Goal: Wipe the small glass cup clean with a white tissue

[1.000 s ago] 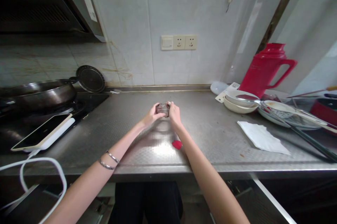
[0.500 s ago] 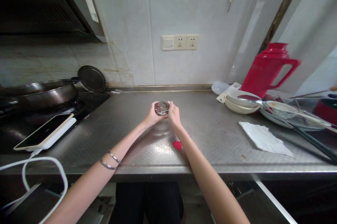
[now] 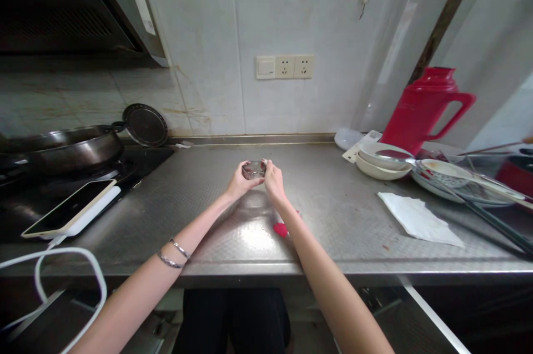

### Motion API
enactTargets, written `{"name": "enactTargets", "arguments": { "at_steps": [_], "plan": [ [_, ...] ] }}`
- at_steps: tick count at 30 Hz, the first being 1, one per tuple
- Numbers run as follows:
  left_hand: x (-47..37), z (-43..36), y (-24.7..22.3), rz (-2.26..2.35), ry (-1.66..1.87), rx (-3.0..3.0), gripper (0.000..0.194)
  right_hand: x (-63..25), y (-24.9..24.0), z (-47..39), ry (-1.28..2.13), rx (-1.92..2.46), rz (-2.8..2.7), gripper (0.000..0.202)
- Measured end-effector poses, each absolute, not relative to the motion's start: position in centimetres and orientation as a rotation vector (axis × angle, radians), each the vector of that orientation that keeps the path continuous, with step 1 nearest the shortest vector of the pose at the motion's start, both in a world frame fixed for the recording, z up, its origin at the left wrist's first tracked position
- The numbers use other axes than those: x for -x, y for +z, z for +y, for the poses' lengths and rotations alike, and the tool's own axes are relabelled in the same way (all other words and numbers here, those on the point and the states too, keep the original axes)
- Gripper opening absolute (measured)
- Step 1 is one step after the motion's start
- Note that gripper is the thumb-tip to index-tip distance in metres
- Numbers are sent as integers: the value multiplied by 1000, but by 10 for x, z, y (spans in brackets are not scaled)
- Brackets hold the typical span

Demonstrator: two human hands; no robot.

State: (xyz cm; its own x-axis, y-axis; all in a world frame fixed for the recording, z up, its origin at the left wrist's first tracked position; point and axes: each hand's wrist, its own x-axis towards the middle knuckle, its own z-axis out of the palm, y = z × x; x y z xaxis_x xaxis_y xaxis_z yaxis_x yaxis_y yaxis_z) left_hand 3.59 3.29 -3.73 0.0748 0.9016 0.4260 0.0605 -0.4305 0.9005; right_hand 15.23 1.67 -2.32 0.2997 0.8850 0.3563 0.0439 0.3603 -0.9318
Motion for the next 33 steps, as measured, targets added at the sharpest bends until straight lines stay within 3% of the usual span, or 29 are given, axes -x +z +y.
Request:
{"name": "enactTargets", "arguments": {
  "at_steps": [9,15,21,28,33],
  "plan": [
    [-31,18,-18,723,1196,-1426,81,-162,-24,23,789,1104,-1074,55],
    [-36,24,-21,664,1329,-1440,69,-157,-17,14,742,1088,-1090,49],
    [-43,28,-31,790,1494,-1393,72,-151,-20,15,707,1070,-1126,47],
    [-38,17,-25,665,1177,-1425,66,-163,-23,23,730,1104,-1074,49],
    [-38,20,-24,662,1213,-1476,71,-165,-25,24,750,1109,-1061,54]
  ]
}}
